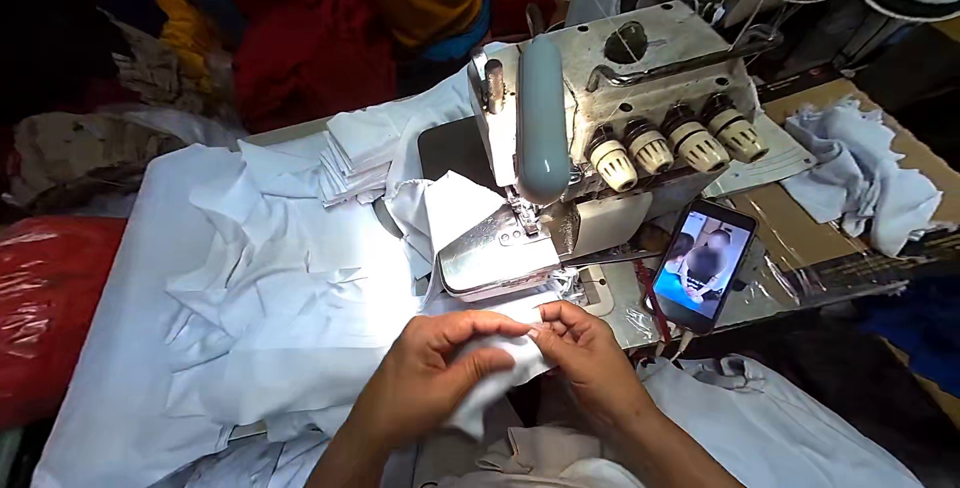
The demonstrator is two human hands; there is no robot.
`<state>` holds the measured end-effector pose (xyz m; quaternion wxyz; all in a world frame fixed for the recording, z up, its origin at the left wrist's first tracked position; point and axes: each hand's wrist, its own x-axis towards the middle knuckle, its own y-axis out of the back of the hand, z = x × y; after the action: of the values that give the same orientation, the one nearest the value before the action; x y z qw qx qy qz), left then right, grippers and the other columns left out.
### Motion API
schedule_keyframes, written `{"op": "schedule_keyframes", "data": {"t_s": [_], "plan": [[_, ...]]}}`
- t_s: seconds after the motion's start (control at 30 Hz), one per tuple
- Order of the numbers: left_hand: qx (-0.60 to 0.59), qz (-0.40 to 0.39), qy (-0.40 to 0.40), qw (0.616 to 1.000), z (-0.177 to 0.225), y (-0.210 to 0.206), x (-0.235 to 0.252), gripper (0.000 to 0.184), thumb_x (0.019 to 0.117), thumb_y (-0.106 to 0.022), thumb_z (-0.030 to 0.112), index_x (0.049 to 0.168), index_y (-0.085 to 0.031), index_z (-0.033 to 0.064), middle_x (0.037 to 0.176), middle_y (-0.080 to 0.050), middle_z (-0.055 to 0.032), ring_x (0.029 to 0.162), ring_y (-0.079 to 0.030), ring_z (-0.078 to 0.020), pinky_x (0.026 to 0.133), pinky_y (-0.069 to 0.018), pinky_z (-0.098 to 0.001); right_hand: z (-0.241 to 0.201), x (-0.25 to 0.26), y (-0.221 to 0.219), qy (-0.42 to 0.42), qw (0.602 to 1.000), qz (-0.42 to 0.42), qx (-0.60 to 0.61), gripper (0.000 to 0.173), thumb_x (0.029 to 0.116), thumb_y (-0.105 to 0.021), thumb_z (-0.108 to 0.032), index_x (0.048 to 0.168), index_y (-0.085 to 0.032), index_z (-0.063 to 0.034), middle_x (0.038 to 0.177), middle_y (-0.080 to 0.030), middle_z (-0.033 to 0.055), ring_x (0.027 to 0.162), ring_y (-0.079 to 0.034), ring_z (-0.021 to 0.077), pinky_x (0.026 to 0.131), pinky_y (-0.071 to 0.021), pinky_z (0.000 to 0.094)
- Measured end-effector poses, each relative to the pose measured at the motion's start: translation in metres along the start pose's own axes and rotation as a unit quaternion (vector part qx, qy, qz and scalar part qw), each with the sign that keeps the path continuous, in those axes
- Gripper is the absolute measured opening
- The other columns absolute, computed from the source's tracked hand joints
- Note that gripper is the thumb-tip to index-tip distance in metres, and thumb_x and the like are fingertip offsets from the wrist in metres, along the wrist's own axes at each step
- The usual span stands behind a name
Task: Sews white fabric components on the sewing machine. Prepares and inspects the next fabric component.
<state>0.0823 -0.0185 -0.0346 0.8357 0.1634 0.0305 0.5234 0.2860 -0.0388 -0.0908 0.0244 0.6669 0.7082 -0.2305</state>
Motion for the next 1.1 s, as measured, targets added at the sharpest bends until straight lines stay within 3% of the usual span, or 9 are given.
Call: {"op": "schedule_keyframes", "data": {"t_s": [0.07, 0.1, 0.17, 0.23, 0.27, 0.4, 0.5, 0.6, 1.1], "plan": [[-0.033, -0.004, -0.005, 0.999, 0.012, -0.008, -0.001, 0.033, 0.0942, -0.074, 0.029, 0.125, -0.068, 0.018, 0.084, -0.074, 0.0081, 0.071, -0.068, 0.0021, 0.067, -0.057, -0.0142, -0.004, -0.003, 0.002, 0.007, 1.0, -0.001, 0.006, 0.005, 0.0938, -0.068, -0.004, 0.098, -0.067, -0.0023, 0.077, -0.07, 0.0029, 0.07, -0.068, 0.007, 0.068, -0.058, 0.023], [-0.007, 0.02, 0.008, 1.0, 0.011, -0.012, 0.0, 0.031, 0.093, -0.075, 0.028, 0.121, -0.068, 0.0172, 0.079, -0.073, 0.0088, 0.067, -0.067, 0.002, 0.063, -0.0561, -0.0143, -0.005, -0.003, 0.004, 0.014, 1.0, 0.0, 0.004, 0.003, 0.0944, -0.068, -0.005, 0.097, -0.069, -0.0025, 0.077, -0.07, 0.0024, 0.07, -0.067, 0.0062, 0.068, -0.0575, 0.0224], [0.082, 0.092, 0.045, 0.991, -0.007, -0.02, 0.002, 0.016, 0.0873, -0.078, 0.026, 0.1, -0.073, 0.0169, 0.072, -0.071, 0.0114, 0.061, -0.064, 0.0029, 0.057, -0.0532, -0.0143, -0.001, -0.004, 0.006, 0.03, 1.0, 0.001, -0.006, 0.006, 0.0964, -0.066, -0.007, 0.094, -0.07, -0.0038, 0.075, -0.068, 0.0008, 0.069, -0.065, 0.0054, 0.067, -0.0561, 0.0225], [0.082, 0.139, 0.066, 0.985, -0.02, -0.024, 0.001, 0.009, 0.0821, -0.081, 0.022, 0.085, -0.076, 0.0153, 0.071, -0.071, 0.0091, 0.06, -0.063, 0.0013, 0.055, -0.0519, -0.0146, 0.004, -0.003, 0.009, 0.04, 0.999, 0.005, -0.022, 0.009, 0.0974, -0.066, -0.01, 0.093, -0.071, -0.0048, 0.074, -0.067, -0.0003, 0.066, -0.063, 0.0049, 0.063, -0.0537, 0.0219], [0.05, 0.142, 0.056, 0.987, -0.02, -0.024, 0.0, 0.007, 0.0822, -0.081, 0.02, 0.084, -0.077, 0.0149, 0.074, -0.073, 0.0075, 0.063, -0.065, 0.0004, 0.057, -0.0542, -0.0153, 0.005, -0.003, 0.009, 0.042, 0.999, 0.008, -0.026, 0.01, 0.0975, -0.066, -0.011, 0.092, -0.072, -0.0052, 0.073, -0.067, -0.0007, 0.065, -0.063, 0.0046, 0.062, -0.0536, 0.0213], [-0.118, 0.031, -0.036, 0.992, -0.002, -0.029, -0.005, 0.007, 0.0921, -0.076, 0.019, 0.095, -0.079, 0.0138, 0.091, -0.076, 0.0061, 0.084, -0.07, 0.0012, 0.075, -0.0586, -0.0154, 0.0, -0.006, 0.009, 0.018, 0.999, 0.001, -0.035, 0.007, 0.0961, -0.067, -0.009, 0.092, -0.072, -0.0055, 0.074, -0.068, -0.0016, 0.067, -0.064, 0.0024, 0.065, -0.0546, 0.0192], [-0.007, 0.078, 0.052, 0.996, -0.013, -0.034, 0.001, 0.007, 0.0859, -0.081, 0.02, 0.089, -0.08, 0.0139, 0.082, -0.076, 0.0059, 0.071, -0.069, -0.0007, 0.065, -0.0577, -0.0165, -0.004, -0.009, 0.008, 0.017, 0.999, -0.021, -0.044, 0.008, 0.0969, -0.065, -0.008, 0.095, -0.072, -0.0052, 0.077, -0.07, -0.003, 0.07, -0.066, 0.0014, 0.067, -0.056, 0.019], [0.026, 0.109, 0.134, 0.985, -0.026, -0.036, 0.006, 0.011, 0.08, -0.086, 0.021, 0.085, -0.078, 0.0149, 0.068, -0.069, 0.0058, 0.056, -0.059, -0.0017, 0.052, -0.0471, -0.0157, -0.006, -0.01, 0.009, 0.007, 0.998, -0.027, -0.048, 0.01, 0.0982, -0.062, -0.007, 0.097, -0.072, -0.0041, 0.078, -0.07, -0.0017, 0.07, -0.066, 0.0024, 0.067, -0.056, 0.0195], [-0.078, 0.122, 0.192, 0.971, -0.03, -0.04, 0.007, 0.014, 0.0773, -0.086, 0.009, 0.078, -0.073, 0.0108, 0.059, -0.061, 0.0017, 0.049, -0.051, -0.0027, 0.047, -0.0417, -0.0162, -0.003, -0.007, 0.014, -0.013, 0.997, -0.048, -0.055, 0.012, 0.0981, -0.06, -0.007, 0.097, -0.073, -0.0055, 0.079, -0.07, -0.0021, 0.072, -0.066, 0.0029, 0.069, -0.0565, 0.0206]]}}
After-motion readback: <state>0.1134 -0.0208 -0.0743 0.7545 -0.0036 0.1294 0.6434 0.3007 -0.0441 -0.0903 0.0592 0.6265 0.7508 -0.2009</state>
